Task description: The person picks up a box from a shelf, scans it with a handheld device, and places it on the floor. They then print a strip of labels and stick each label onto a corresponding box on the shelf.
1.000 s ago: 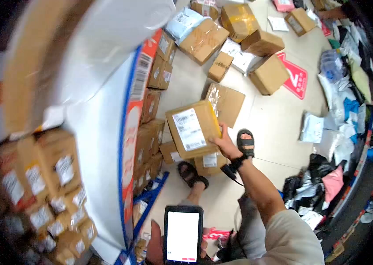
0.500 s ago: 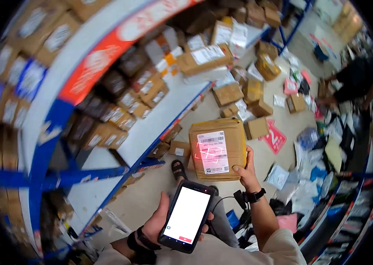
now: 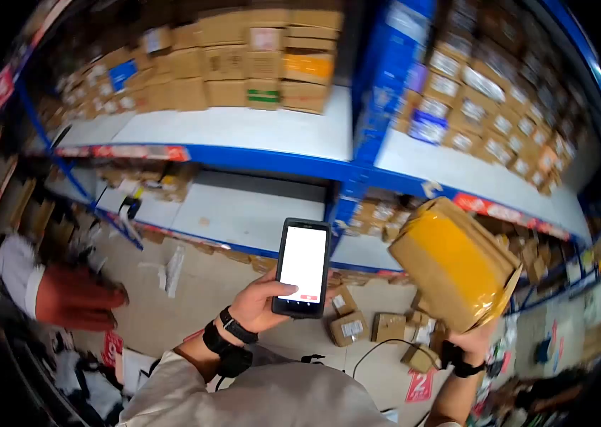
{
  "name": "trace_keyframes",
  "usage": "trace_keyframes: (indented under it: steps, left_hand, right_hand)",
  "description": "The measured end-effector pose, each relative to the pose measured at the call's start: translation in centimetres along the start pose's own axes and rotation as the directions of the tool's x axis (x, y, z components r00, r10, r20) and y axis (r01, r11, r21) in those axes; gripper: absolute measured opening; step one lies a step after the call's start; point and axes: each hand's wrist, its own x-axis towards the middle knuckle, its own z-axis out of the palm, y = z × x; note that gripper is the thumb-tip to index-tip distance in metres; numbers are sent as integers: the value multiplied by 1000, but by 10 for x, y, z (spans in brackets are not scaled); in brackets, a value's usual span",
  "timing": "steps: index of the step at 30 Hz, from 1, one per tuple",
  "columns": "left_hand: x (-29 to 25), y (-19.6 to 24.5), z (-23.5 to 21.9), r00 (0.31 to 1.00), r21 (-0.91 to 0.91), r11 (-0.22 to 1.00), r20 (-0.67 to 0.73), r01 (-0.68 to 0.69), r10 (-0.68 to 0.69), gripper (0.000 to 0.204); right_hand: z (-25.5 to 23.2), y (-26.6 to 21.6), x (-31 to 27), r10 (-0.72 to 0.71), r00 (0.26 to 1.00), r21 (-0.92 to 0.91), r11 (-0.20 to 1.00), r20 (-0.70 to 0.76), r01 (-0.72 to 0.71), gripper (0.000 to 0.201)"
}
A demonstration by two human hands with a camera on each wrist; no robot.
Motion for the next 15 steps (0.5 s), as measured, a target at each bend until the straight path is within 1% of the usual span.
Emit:
trace_keyframes:
  steps: [1,2,3,4,5,6,7,9,10,11,13,14,15]
  left_hand:
    - [-13,14,-3,997,79,995,-35,-64,67,65]
    - [-24,26,-6,989,135,983,-61,-128,138,68]
    - [-36,36,-10,983,131,979,-70,-159,169,68]
    - [-50,51,-15,969,208,955,-88,-209,231,68]
    - [-59,64,-23,952,287,924,-96,-254,291,67]
    - [-67,74,-45,951,308,911,-53,-274,304,69]
    - [-80,85,-46,950,305,908,-35,-287,312,69]
    - [-97,106,-42,919,301,911,-187,-282,346,71]
    - [-104,114,-53,921,300,905,-154,-302,358,72]
    - [-112,124,-58,912,275,909,-181,-312,368,70]
    - [-123,143,-74,939,206,932,-113,-299,326,72]
    - [-127,151,-82,943,207,934,-102,-292,317,75]
    - [-129,160,-84,943,200,935,-100,-292,316,75]
  right_hand:
    - [14,-52,47,-137,984,102,984,-116,149,88]
    - [22,-86,87,-355,934,13,935,-41,355,81]
    - [31,-116,121,-545,837,-61,835,44,547,73]
    - [43,-145,146,-592,787,-125,779,176,614,67]
    - [55,-170,169,-619,725,-186,708,303,682,62]
    - [69,-198,193,-652,647,-183,634,397,751,56]
    - [83,-224,214,-662,570,-184,560,486,808,50]
    - [113,-255,257,-628,490,-187,486,604,854,36]
    - [132,-263,278,-639,451,-214,415,623,884,33]
    - [154,-266,298,-644,410,-233,344,646,909,31]
    - [186,-268,334,-600,354,-288,206,717,935,33]
    - [203,-269,348,-593,314,-268,167,742,949,34]
    - [220,-257,364,-599,308,-253,177,739,951,39]
